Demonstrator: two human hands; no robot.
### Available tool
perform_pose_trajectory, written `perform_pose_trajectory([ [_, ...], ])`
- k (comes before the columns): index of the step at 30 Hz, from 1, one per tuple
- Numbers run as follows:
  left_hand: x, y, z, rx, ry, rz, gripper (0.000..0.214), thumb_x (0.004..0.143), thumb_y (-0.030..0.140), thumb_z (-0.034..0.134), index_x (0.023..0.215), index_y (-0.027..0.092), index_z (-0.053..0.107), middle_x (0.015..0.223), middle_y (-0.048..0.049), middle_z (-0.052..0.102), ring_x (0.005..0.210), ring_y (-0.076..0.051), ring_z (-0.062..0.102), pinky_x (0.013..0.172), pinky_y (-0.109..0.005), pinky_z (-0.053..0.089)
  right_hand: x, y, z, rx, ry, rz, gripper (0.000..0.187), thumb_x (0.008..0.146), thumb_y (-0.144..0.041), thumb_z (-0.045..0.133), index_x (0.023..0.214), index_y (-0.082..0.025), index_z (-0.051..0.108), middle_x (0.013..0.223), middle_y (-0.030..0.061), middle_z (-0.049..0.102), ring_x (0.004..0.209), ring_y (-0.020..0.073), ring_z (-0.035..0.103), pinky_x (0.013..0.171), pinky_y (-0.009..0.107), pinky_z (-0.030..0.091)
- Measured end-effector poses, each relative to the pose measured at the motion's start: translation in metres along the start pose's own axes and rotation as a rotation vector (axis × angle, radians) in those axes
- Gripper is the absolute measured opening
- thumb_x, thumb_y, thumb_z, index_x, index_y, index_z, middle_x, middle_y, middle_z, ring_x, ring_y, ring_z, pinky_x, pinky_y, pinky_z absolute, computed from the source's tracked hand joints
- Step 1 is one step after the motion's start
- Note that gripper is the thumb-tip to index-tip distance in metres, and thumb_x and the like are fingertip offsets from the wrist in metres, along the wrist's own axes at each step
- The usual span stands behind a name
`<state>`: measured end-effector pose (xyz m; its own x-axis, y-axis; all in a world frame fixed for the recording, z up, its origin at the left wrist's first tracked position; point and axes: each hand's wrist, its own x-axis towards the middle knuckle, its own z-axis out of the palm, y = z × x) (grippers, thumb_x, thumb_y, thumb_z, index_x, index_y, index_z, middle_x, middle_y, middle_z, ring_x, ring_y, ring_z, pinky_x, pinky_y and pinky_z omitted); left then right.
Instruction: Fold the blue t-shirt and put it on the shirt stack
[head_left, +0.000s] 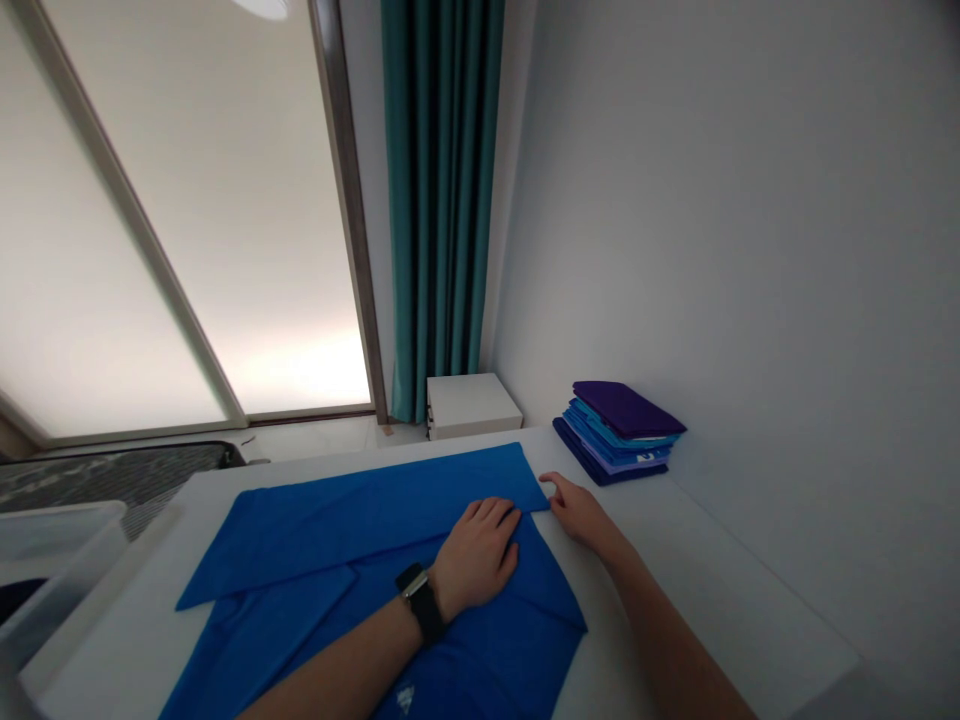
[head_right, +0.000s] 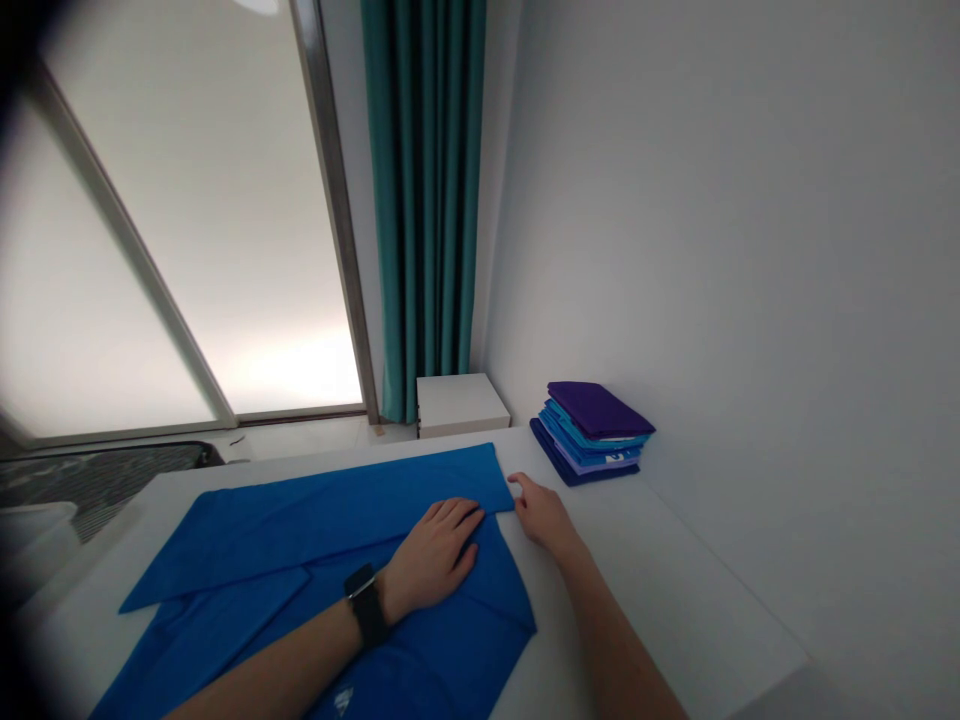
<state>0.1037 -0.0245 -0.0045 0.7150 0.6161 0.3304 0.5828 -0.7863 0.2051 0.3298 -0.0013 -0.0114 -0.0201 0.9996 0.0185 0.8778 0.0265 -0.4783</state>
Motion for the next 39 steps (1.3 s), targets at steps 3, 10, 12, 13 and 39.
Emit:
perform_pose_trajectory([
  [3, 0.002, 0.002, -0.004, 0.017, -0.009, -0.014, 0.033, 0.091, 0.025, 0.048, 0.124, 0.020, 0.052, 0.119, -0.0080, 0.057, 0.110, -0.023, 0.049, 0.097, -0.040, 0.038, -0.001, -0.005, 0.000, -0.057, 0.009, 0.026, 0.032, 0.087, -0.015, 0.042, 0.115, -0.023, 0.056, 0.081, 0.0013, 0.066, 0.078, 0.0166, 0.061, 0.069, 0.024, 0.035],
  [10, 0.009, -0.015, -0.021, 0.182, -0.026, -0.098, 0.013, 0.094, 0.027, 0.047, 0.098, 0.020, 0.057, 0.099, -0.0062, 0.059, 0.096, -0.024, 0.052, 0.084, -0.039, 0.040, -0.001, -0.022, 0.008, -0.260, 0.097, 0.155, 0.021, 0.095, -0.036, 0.042, 0.088, -0.022, 0.057, 0.083, 0.0047, 0.069, 0.078, 0.0188, 0.063, 0.064, 0.027, 0.031],
  [12, 0.010, -0.022, -0.022, 0.231, -0.050, -0.097, 0.012, 0.093, 0.028, 0.049, 0.095, 0.020, 0.057, 0.099, -0.0069, 0.059, 0.096, -0.024, 0.053, 0.083, -0.038, 0.040, -0.001, -0.026, 0.009, -0.307, 0.101, 0.151, 0.023, 0.095, -0.037, 0.043, 0.084, -0.022, 0.056, 0.083, 0.0053, 0.069, 0.077, 0.0192, 0.063, 0.064, 0.028, 0.030],
  [13, 0.010, -0.025, -0.022, 0.246, -0.064, -0.090, 0.011, 0.093, 0.028, 0.050, 0.095, 0.020, 0.057, 0.099, -0.0069, 0.059, 0.095, -0.024, 0.053, 0.082, -0.037, 0.041, -0.001, -0.027, 0.009, -0.324, 0.100, 0.146, 0.022, 0.095, -0.037, 0.043, 0.083, -0.022, 0.055, 0.083, 0.0054, 0.069, 0.076, 0.0193, 0.063, 0.064, 0.028, 0.030],
  [39, -0.032, -0.045, -0.062, 0.272, -0.218, -0.025, 0.012, 0.091, 0.024, 0.054, 0.102, 0.020, 0.056, 0.101, -0.0055, 0.061, 0.090, -0.021, 0.057, 0.078, -0.034, 0.041, -0.005, -0.024, 0.008, -0.366, 0.095, 0.096, 0.017, 0.092, -0.030, 0.046, 0.078, -0.023, 0.052, 0.078, 0.0030, 0.067, 0.074, 0.0182, 0.062, 0.060, 0.028, 0.027],
])
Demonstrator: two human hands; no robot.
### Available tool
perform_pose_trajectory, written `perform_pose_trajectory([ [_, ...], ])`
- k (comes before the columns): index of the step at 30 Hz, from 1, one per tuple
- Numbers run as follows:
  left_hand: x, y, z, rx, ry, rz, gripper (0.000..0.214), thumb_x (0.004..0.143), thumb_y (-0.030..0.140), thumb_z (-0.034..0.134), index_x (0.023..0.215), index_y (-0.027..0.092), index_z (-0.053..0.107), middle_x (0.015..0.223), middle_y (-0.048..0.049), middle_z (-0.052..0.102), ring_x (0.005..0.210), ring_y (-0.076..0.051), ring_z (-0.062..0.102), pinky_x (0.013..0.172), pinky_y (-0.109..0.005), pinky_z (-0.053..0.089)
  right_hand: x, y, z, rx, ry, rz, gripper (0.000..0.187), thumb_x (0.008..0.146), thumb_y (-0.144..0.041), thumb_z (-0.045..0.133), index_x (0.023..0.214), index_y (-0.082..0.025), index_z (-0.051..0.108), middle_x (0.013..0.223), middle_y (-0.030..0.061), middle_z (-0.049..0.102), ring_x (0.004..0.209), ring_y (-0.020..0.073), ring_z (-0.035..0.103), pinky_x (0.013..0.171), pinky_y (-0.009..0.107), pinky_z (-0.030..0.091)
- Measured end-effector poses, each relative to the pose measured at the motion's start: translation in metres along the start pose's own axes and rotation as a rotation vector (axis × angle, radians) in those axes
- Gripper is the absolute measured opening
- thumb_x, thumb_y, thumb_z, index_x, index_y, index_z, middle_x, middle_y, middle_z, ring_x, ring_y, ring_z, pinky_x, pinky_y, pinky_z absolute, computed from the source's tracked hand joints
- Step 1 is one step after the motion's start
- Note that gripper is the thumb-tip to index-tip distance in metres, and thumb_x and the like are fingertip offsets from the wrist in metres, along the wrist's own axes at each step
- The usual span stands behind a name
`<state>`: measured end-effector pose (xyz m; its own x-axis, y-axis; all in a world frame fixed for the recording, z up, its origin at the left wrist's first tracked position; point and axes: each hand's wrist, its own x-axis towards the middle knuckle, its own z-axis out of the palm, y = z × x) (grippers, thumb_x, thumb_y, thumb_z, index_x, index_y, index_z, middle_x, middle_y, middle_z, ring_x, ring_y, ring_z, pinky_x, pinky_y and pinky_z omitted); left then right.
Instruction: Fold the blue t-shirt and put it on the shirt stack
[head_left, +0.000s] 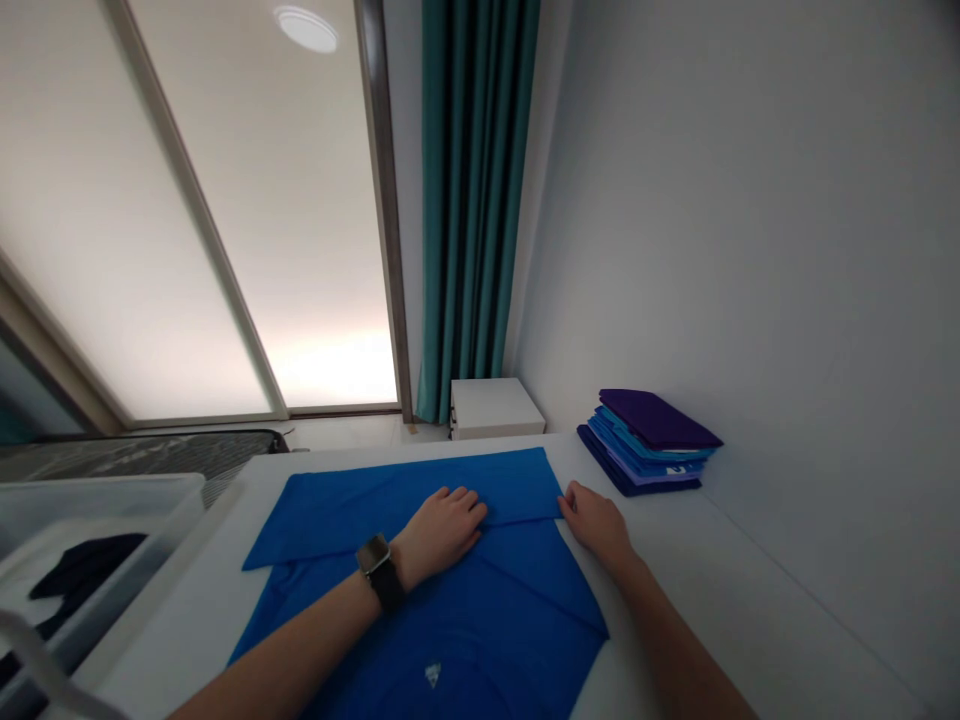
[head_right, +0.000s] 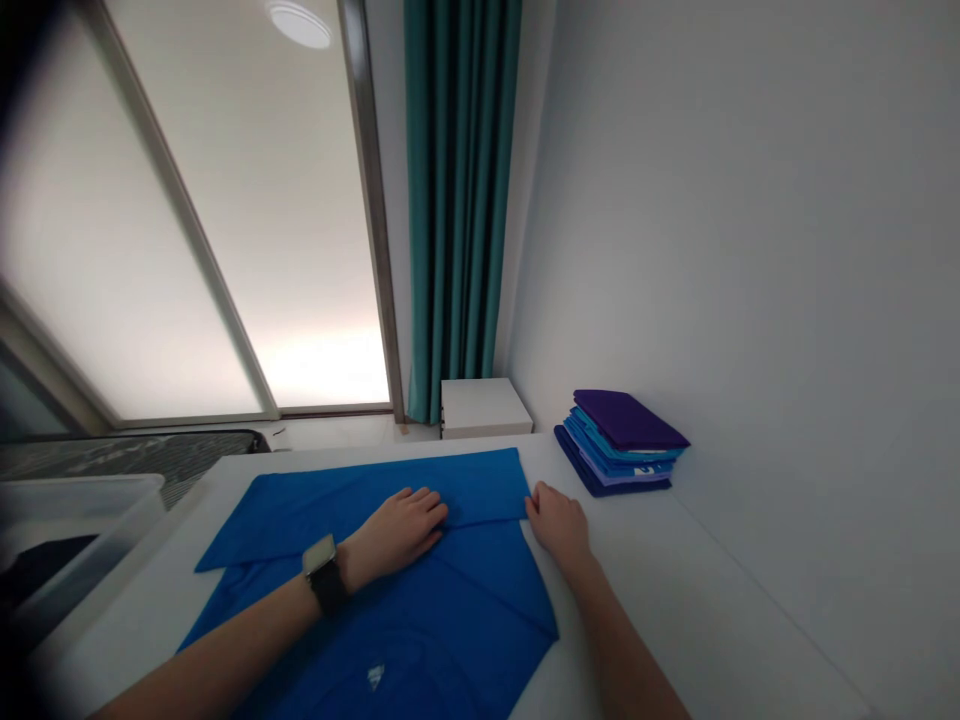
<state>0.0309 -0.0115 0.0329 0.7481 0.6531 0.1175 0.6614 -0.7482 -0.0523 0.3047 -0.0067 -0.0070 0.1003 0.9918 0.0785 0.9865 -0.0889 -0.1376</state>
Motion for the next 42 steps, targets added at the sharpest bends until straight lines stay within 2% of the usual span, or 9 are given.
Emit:
perform_pose_trajectory([
  [7, -0.047, -0.024, -0.003, 0.013, -0.018, -0.111, 0.009, 0.093, 0.017, 0.050, 0.097, 0.020, 0.057, 0.098, -0.0038, 0.062, 0.088, -0.020, 0.058, 0.076, -0.032, 0.042, 0.003, 0.005, 0.006, 0.018, -0.005, -0.032, 0.019, 0.093, -0.030, 0.045, 0.076, -0.023, 0.049, 0.077, 0.0028, 0.067, 0.069, 0.0178, 0.061, 0.058, 0.027, 0.026],
  [15, -0.053, -0.018, -0.004, -0.047, -0.015, -0.140, 0.015, 0.095, 0.024, 0.044, 0.096, 0.020, 0.059, 0.097, -0.0037, 0.062, 0.085, -0.019, 0.057, 0.078, -0.034, 0.045, 0.002, 0.008, 0.008, 0.014, 0.004, -0.027, 0.017, 0.093, -0.030, 0.045, 0.078, -0.023, 0.051, 0.078, 0.0016, 0.065, 0.068, 0.0161, 0.061, 0.057, 0.025, 0.029],
  [19, -0.058, -0.032, -0.005, -0.115, 0.027, -0.182, 0.028, 0.098, 0.027, 0.037, 0.117, 0.024, 0.057, 0.112, -0.0044, 0.062, 0.099, -0.020, 0.058, 0.088, -0.037, 0.045, -0.003, -0.001, 0.000, -0.043, 0.131, -0.079, 0.015, 0.093, -0.028, 0.042, 0.090, -0.021, 0.055, 0.092, 0.0065, 0.064, 0.083, 0.0196, 0.061, 0.070, 0.028, 0.038],
  [22, -0.059, -0.050, 0.003, -0.126, 0.070, -0.220, 0.040, 0.099, 0.035, 0.034, 0.136, 0.026, 0.046, 0.136, -0.0059, 0.053, 0.121, -0.023, 0.051, 0.103, -0.040, 0.039, -0.003, -0.025, -0.004, -0.051, 0.202, -0.220, 0.027, 0.093, -0.026, 0.036, 0.105, -0.017, 0.059, 0.113, 0.0128, 0.061, 0.105, 0.0240, 0.056, 0.088, 0.034, 0.040],
  [24, -0.057, -0.063, 0.012, -0.123, 0.055, -0.227, 0.047, 0.099, 0.041, 0.031, 0.142, 0.025, 0.041, 0.147, -0.0062, 0.044, 0.134, -0.024, 0.040, 0.111, -0.043, 0.031, 0.000, -0.050, -0.005, 0.005, 0.155, -0.336, 0.039, 0.094, -0.028, 0.033, 0.123, -0.015, 0.055, 0.130, 0.0140, 0.055, 0.121, 0.0248, 0.048, 0.100, 0.037, 0.035],
  [27, -0.055, -0.077, 0.025, -0.117, 0.005, -0.277, 0.055, 0.098, 0.049, 0.028, 0.147, 0.023, 0.034, 0.154, -0.0067, 0.033, 0.141, -0.024, 0.030, 0.115, -0.044, 0.023, 0.008, -0.092, -0.003, 0.056, 0.033, -0.464, 0.053, 0.097, -0.036, 0.025, 0.141, -0.013, 0.041, 0.150, 0.0104, 0.037, 0.138, 0.0220, 0.030, 0.113, 0.036, 0.021],
  [31, -0.065, -0.091, 0.034, -0.106, -0.027, -0.416, 0.060, 0.097, 0.052, 0.026, 0.148, 0.021, 0.032, 0.155, -0.0074, 0.029, 0.143, -0.024, 0.025, 0.117, -0.044, 0.018, 0.022, -0.133, 0.005, 0.066, -0.101, -0.475, 0.060, 0.097, -0.041, 0.018, 0.149, -0.014, 0.029, 0.158, 0.0065, 0.020, 0.145, 0.0196, 0.014, 0.117, 0.038, 0.008],
  [35, -0.087, -0.103, 0.038, -0.110, -0.031, -0.522, 0.061, 0.097, 0.054, 0.024, 0.149, 0.022, 0.031, 0.156, -0.0048, 0.025, 0.144, -0.022, 0.021, 0.118, -0.044, 0.016, 0.029, -0.142, 0.019, 0.053, -0.210, -0.427, 0.064, 0.097, -0.048, 0.014, 0.151, -0.016, 0.021, 0.159, 0.0038, 0.014, 0.146, 0.0181, 0.008, 0.117, 0.041, 0.004],
  [42, -0.104, -0.111, 0.038, -0.105, -0.026, -0.556, 0.063, 0.097, 0.056, 0.020, 0.150, 0.023, 0.028, 0.157, -0.0019, 0.022, 0.145, -0.021, 0.019, 0.118, -0.045, 0.015, 0.032, -0.128, 0.029, 0.019, -0.216, -0.381, 0.070, 0.095, -0.055, 0.009, 0.152, -0.014, 0.016, 0.159, 0.0031, 0.010, 0.146, 0.0168, 0.004, 0.117, 0.041, -0.001],
])
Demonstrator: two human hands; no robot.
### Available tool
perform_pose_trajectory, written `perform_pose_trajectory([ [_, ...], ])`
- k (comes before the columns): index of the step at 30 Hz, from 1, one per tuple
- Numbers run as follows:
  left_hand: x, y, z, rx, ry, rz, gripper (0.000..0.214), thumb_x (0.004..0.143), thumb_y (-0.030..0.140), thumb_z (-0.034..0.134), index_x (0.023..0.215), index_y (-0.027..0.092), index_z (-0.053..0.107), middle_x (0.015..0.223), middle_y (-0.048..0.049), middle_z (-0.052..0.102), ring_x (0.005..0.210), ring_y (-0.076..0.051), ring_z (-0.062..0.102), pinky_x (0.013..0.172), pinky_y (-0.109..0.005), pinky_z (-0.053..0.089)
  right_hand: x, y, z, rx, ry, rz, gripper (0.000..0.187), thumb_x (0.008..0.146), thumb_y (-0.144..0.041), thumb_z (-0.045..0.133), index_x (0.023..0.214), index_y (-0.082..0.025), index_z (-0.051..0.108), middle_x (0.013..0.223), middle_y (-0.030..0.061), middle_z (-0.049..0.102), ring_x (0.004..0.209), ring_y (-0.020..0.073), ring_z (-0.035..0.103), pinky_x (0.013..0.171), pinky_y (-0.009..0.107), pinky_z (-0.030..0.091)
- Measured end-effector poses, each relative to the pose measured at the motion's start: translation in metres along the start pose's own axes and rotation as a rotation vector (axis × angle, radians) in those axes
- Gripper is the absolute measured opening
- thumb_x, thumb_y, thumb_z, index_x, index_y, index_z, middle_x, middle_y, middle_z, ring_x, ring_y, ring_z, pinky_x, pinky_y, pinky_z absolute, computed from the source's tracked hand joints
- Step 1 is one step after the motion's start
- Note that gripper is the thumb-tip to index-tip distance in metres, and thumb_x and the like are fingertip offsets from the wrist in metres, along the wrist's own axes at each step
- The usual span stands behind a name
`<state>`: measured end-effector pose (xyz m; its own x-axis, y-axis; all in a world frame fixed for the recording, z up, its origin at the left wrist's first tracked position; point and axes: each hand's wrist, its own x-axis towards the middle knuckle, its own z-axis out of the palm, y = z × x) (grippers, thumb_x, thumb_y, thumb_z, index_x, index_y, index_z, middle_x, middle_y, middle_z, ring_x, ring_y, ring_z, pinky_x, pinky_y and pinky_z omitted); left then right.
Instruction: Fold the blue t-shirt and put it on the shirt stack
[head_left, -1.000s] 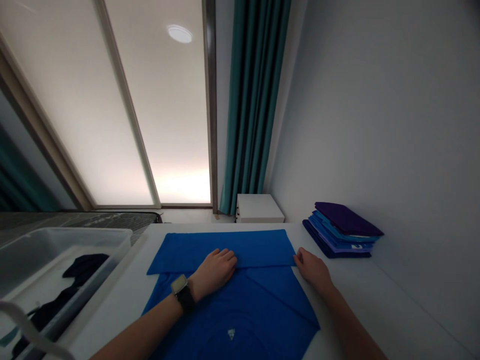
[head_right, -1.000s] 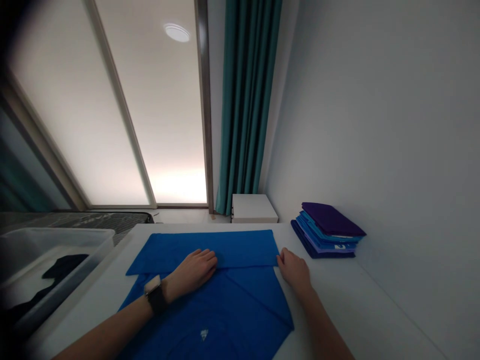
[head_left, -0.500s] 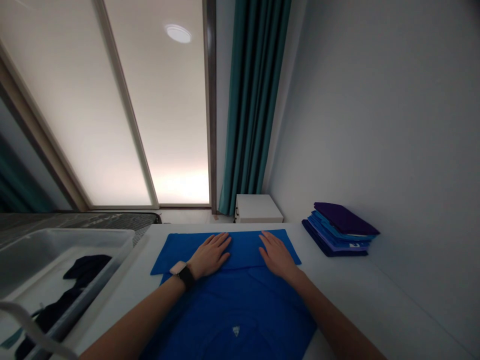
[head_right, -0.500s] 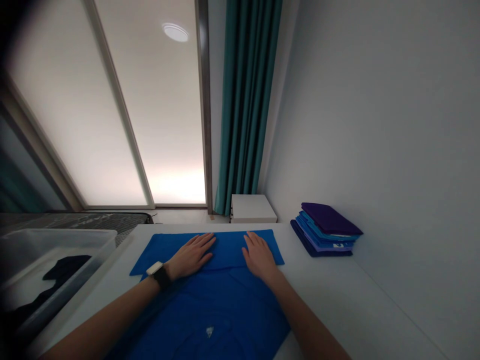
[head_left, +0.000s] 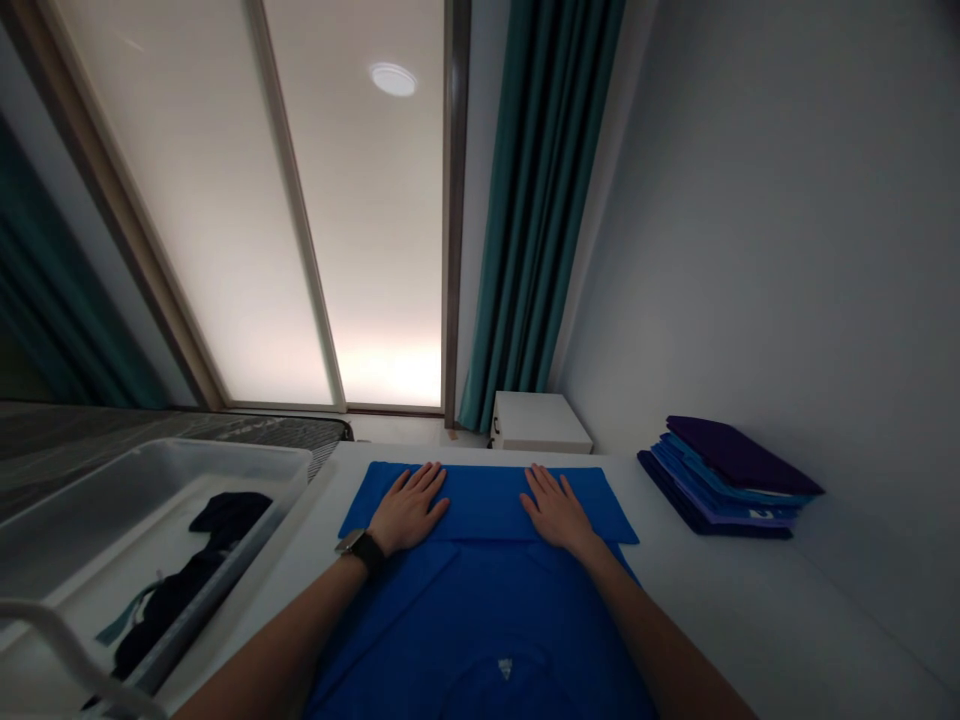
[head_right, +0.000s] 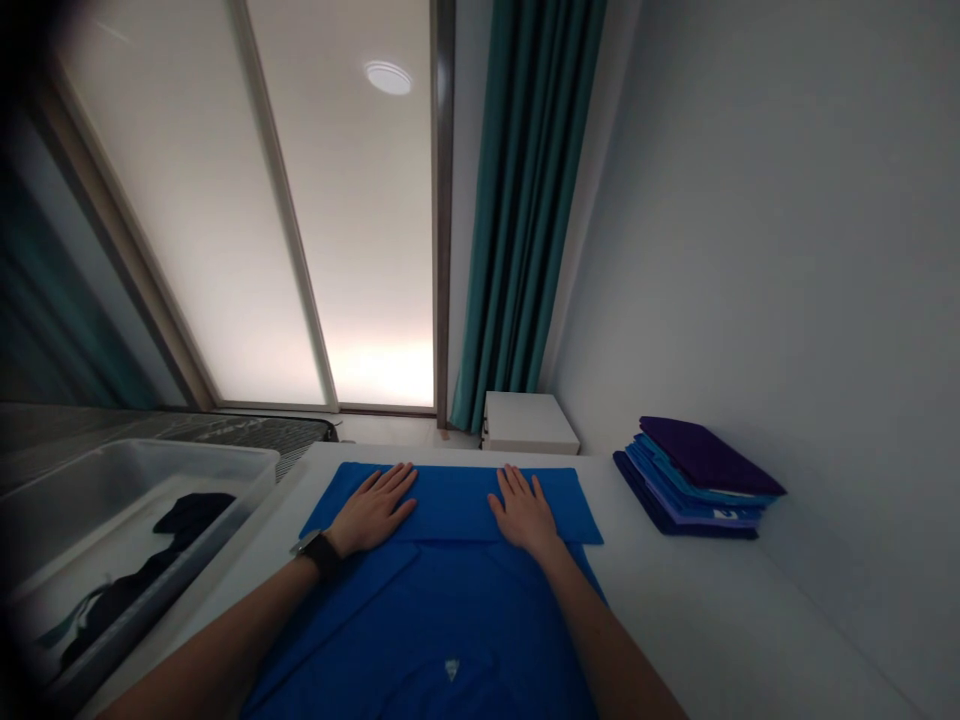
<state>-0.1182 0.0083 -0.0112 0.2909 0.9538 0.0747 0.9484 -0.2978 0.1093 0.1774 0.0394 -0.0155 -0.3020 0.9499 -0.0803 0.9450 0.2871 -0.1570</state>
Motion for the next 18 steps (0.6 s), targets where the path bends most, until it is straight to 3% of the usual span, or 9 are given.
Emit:
perform_pose_trajectory([
  [8, 0.001, -0.004, 0.006, -0.023, 0.026, 0.020, 0.065, 0.096, 0.059, 0.020, 0.150, 0.024, 0.027, 0.156, -0.0021, 0.023, 0.145, -0.022, 0.019, 0.117, -0.046, 0.015, -0.001, 0.033, 0.002, -0.044, 0.034, 0.126, 0.071, 0.095, -0.054, 0.012, 0.152, -0.012, 0.014, 0.159, 0.0049, 0.010, 0.146, 0.0192, 0.004, 0.118, 0.042, 0.002],
  [18, 0.009, -0.006, 0.002, -0.016, 0.011, 0.030, 0.062, 0.096, 0.056, 0.021, 0.149, 0.025, 0.028, 0.156, -0.0020, 0.024, 0.145, -0.022, 0.020, 0.117, -0.046, 0.015, 0.005, 0.033, 0.001, -0.049, 0.021, 0.158, 0.070, 0.095, -0.054, 0.010, 0.153, -0.013, 0.012, 0.160, 0.0041, 0.008, 0.146, 0.0187, 0.001, 0.118, 0.041, 0.001],
])
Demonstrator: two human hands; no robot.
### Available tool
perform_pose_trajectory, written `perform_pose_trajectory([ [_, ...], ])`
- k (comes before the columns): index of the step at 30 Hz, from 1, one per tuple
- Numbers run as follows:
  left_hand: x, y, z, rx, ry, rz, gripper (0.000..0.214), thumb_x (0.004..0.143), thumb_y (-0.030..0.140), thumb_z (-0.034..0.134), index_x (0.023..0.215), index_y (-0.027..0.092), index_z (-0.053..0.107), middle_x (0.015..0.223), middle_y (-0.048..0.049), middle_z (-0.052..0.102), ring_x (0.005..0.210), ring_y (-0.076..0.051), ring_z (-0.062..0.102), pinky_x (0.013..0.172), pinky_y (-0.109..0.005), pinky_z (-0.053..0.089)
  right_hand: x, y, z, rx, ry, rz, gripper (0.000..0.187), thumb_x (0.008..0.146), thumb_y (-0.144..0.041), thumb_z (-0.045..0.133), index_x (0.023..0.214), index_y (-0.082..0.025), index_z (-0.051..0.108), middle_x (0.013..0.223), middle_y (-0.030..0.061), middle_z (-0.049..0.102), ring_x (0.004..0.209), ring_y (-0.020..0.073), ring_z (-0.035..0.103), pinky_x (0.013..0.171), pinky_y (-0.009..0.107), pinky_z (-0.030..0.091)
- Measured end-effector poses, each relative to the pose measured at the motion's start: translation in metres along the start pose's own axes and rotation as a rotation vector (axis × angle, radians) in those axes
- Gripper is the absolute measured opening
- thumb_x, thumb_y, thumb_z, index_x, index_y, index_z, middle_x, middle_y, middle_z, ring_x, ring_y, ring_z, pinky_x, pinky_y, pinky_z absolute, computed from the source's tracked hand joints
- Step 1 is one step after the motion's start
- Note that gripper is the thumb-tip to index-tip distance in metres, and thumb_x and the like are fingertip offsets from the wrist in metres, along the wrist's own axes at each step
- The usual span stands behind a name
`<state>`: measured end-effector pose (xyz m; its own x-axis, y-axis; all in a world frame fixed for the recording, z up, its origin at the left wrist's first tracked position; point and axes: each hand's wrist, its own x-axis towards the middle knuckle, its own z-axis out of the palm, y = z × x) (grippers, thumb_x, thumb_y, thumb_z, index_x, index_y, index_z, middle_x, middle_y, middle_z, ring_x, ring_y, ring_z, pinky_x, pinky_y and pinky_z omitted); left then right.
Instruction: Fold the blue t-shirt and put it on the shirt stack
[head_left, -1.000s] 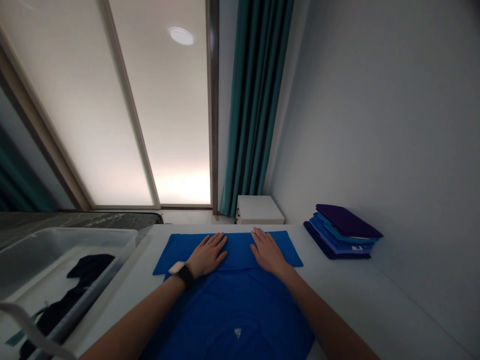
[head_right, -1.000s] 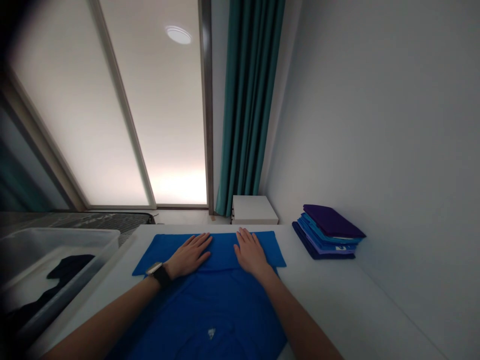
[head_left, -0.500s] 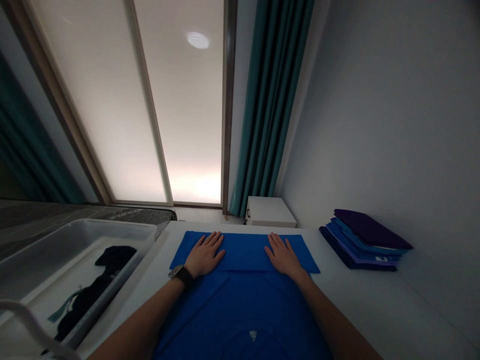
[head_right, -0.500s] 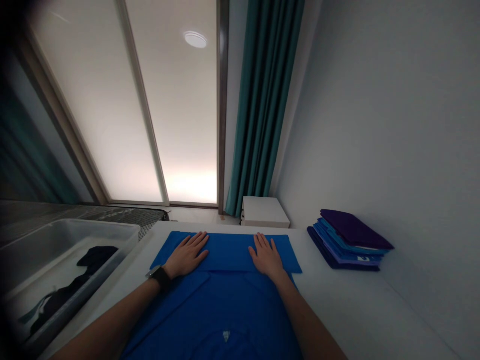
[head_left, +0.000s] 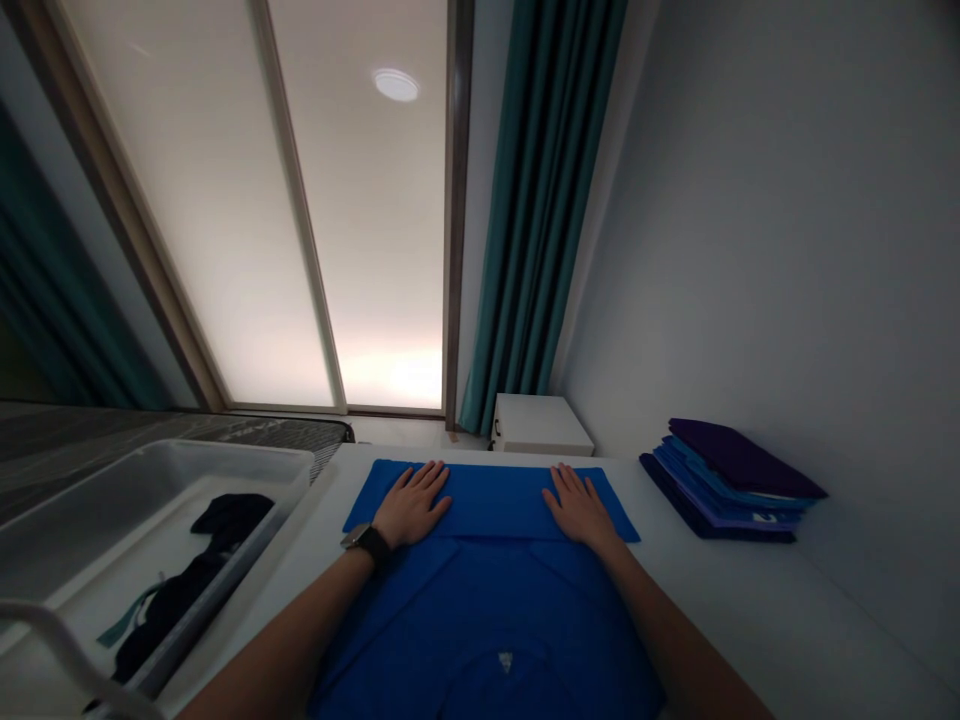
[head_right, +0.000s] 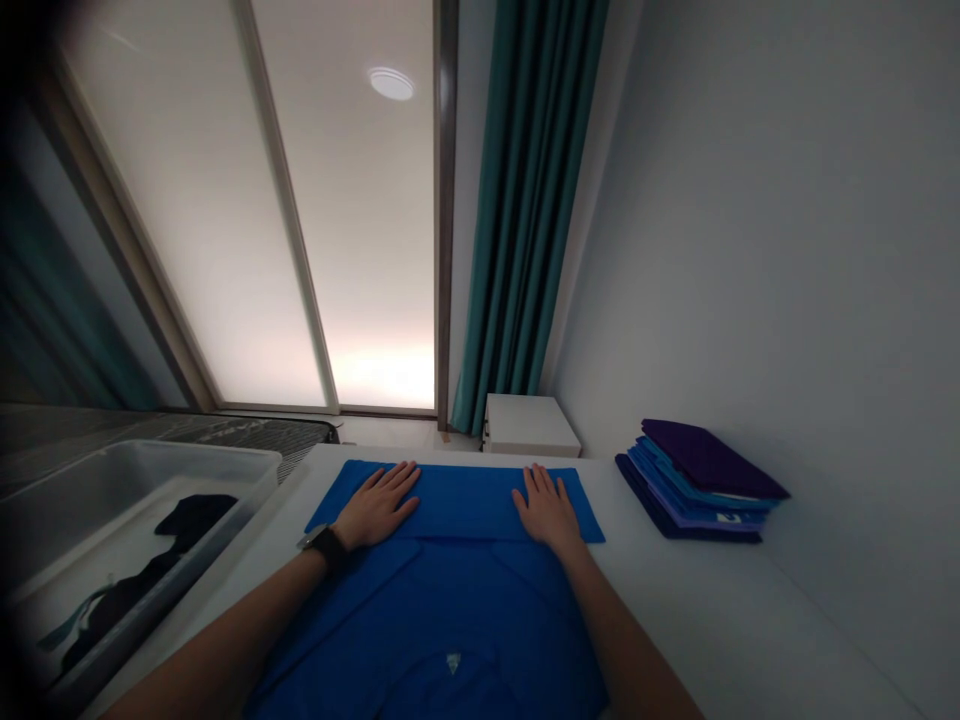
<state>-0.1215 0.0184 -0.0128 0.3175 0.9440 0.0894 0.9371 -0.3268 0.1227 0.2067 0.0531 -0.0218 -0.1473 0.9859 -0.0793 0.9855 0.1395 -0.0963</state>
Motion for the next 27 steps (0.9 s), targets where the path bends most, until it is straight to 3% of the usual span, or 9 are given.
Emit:
perform_pose_trajectory([
  [4, 0.000, 0.003, -0.002, 0.009, 0.000, -0.023, 0.062, 0.096, 0.055, 0.021, 0.149, 0.023, 0.028, 0.157, -0.0028, 0.023, 0.145, -0.021, 0.019, 0.118, -0.044, 0.015, 0.001, 0.000, 0.001, 0.001, 0.015, -0.003, 0.070, 0.095, -0.053, 0.012, 0.152, -0.013, 0.013, 0.159, 0.0050, 0.010, 0.146, 0.0191, 0.003, 0.118, 0.043, 0.001],
  [8, -0.003, 0.002, -0.004, 0.018, 0.012, -0.139, 0.064, 0.096, 0.055, 0.022, 0.149, 0.020, 0.029, 0.156, -0.0060, 0.025, 0.145, -0.022, 0.020, 0.117, -0.046, 0.014, 0.001, 0.002, 0.002, 0.008, 0.020, -0.003, 0.070, 0.095, -0.053, 0.014, 0.152, -0.012, 0.014, 0.159, 0.0060, 0.011, 0.146, 0.0194, 0.003, 0.117, 0.043, 0.001],
  [18, -0.015, -0.043, -0.010, 0.085, 0.003, -0.413, 0.064, 0.096, 0.051, 0.020, 0.148, 0.015, 0.030, 0.156, -0.0093, 0.026, 0.144, -0.024, 0.020, 0.114, -0.052, 0.017, 0.006, 0.004, 0.009, -0.017, 0.027, 0.002, 0.070, 0.095, -0.053, 0.015, 0.152, -0.013, 0.015, 0.159, 0.0050, 0.010, 0.146, 0.0187, 0.004, 0.117, 0.043, 0.002],
  [27, -0.015, -0.048, -0.006, 0.076, 0.043, -0.487, 0.061, 0.096, 0.048, 0.019, 0.147, 0.017, 0.032, 0.156, -0.0077, 0.027, 0.144, -0.027, 0.020, 0.113, -0.054, 0.018, 0.004, 0.004, 0.008, -0.009, 0.029, 0.003, 0.070, 0.095, -0.054, 0.015, 0.152, -0.013, 0.015, 0.159, 0.0041, 0.009, 0.146, 0.0192, 0.005, 0.118, 0.044, 0.002],
])
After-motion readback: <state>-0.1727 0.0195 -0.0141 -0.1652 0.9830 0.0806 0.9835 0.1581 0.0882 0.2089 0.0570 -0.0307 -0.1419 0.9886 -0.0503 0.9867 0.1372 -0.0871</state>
